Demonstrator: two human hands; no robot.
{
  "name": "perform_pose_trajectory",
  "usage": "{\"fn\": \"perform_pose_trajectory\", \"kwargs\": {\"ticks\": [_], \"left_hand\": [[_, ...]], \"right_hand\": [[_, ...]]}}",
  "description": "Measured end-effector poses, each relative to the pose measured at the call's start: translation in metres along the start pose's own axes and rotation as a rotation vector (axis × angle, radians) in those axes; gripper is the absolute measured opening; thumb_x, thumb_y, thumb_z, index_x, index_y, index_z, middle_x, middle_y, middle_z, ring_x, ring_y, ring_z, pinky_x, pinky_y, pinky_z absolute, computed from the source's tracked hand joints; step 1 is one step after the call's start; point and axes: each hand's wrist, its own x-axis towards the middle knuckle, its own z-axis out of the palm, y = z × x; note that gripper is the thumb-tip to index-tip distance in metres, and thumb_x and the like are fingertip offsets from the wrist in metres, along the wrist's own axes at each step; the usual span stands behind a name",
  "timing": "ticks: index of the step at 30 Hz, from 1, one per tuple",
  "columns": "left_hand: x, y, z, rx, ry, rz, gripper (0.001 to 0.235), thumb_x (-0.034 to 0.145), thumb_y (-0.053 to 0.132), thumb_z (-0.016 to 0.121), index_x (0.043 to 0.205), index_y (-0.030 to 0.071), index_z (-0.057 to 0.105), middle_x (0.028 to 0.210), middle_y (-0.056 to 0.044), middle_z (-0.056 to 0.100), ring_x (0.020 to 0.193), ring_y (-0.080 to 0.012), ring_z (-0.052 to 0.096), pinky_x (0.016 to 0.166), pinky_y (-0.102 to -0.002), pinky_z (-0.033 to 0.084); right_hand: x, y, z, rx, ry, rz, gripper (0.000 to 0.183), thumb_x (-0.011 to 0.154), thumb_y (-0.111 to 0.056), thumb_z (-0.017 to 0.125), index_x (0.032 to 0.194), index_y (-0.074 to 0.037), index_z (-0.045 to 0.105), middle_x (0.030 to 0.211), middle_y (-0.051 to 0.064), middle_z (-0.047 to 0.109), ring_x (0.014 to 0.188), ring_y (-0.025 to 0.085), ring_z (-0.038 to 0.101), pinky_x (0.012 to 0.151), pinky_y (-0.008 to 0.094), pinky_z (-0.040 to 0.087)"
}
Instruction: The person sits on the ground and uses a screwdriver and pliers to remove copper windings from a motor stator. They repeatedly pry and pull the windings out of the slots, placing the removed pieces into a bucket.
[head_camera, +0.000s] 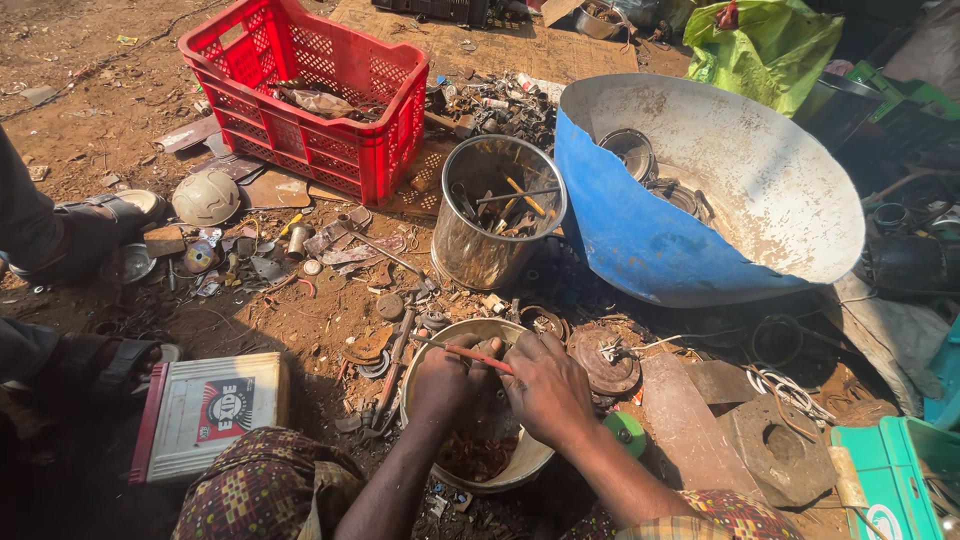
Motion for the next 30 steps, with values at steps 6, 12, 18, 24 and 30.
{"fn": "perform_pose_trajectory", "kwargs": {"ticks": [6, 12, 18, 24, 30], "left_hand": [[0.002, 0.007, -0.005, -0.123, 0.099, 0.137, 0.043, 0.087, 0.047, 0.073, 0.106, 0.009, 0.077, 0.1, -0.017, 0.077, 0.095, -0.0358, 0.073, 0.083, -0.047, 0.055], [0.001, 0.009, -0.009, -0.164, -0.011, 0.021, 0.046, 0.083, 0.049, 0.074, 0.107, 0.009, 0.078, 0.095, -0.016, 0.079, 0.087, -0.03, 0.077, 0.079, -0.041, 0.058], [0.003, -0.008, 0.006, -0.513, 0.056, 0.038, 0.045, 0.097, 0.042, 0.067, 0.118, 0.002, 0.067, 0.101, -0.016, 0.076, 0.093, -0.025, 0.073, 0.082, -0.038, 0.054], [-0.016, -0.009, 0.025, -0.342, 0.21, -0.001, 0.04, 0.094, 0.039, 0.068, 0.103, 0.0, 0.069, 0.085, -0.02, 0.074, 0.076, -0.0333, 0.073, 0.071, -0.044, 0.053], [0.003, -0.003, 0.012, -0.135, 0.375, 0.039, 0.045, 0.089, 0.045, 0.074, 0.096, 0.001, 0.07, 0.074, -0.022, 0.069, 0.068, -0.0402, 0.068, 0.063, -0.049, 0.051]], "right_hand": [[0.003, -0.003, 0.015, 0.314, 0.105, 0.363, 0.026, 0.096, -0.027, 0.064, 0.09, -0.002, 0.067, 0.097, 0.013, 0.057, 0.095, 0.032, 0.061, 0.082, 0.047, 0.049], [-0.001, 0.019, 0.019, 0.305, -0.021, 0.367, 0.027, 0.091, -0.028, 0.066, 0.091, -0.002, 0.071, 0.095, 0.012, 0.059, 0.092, 0.032, 0.063, 0.081, 0.045, 0.049], [0.005, 0.039, 0.042, 0.668, 0.101, 0.524, 0.034, 0.096, -0.03, 0.064, 0.084, 0.002, 0.067, 0.093, 0.005, 0.054, 0.081, 0.023, 0.06, 0.073, 0.038, 0.049], [0.007, 0.044, 0.049, 1.002, -0.093, 1.054, 0.03, 0.11, -0.034, 0.063, 0.101, -0.005, 0.062, 0.087, 0.012, 0.039, 0.07, 0.036, 0.032, 0.062, 0.055, 0.027], [0.012, 0.049, 0.046, 0.742, -0.146, 0.568, 0.03, 0.096, -0.036, 0.06, 0.092, -0.007, 0.069, 0.085, 0.0, 0.06, 0.082, 0.015, 0.058, 0.077, 0.034, 0.048]]}}
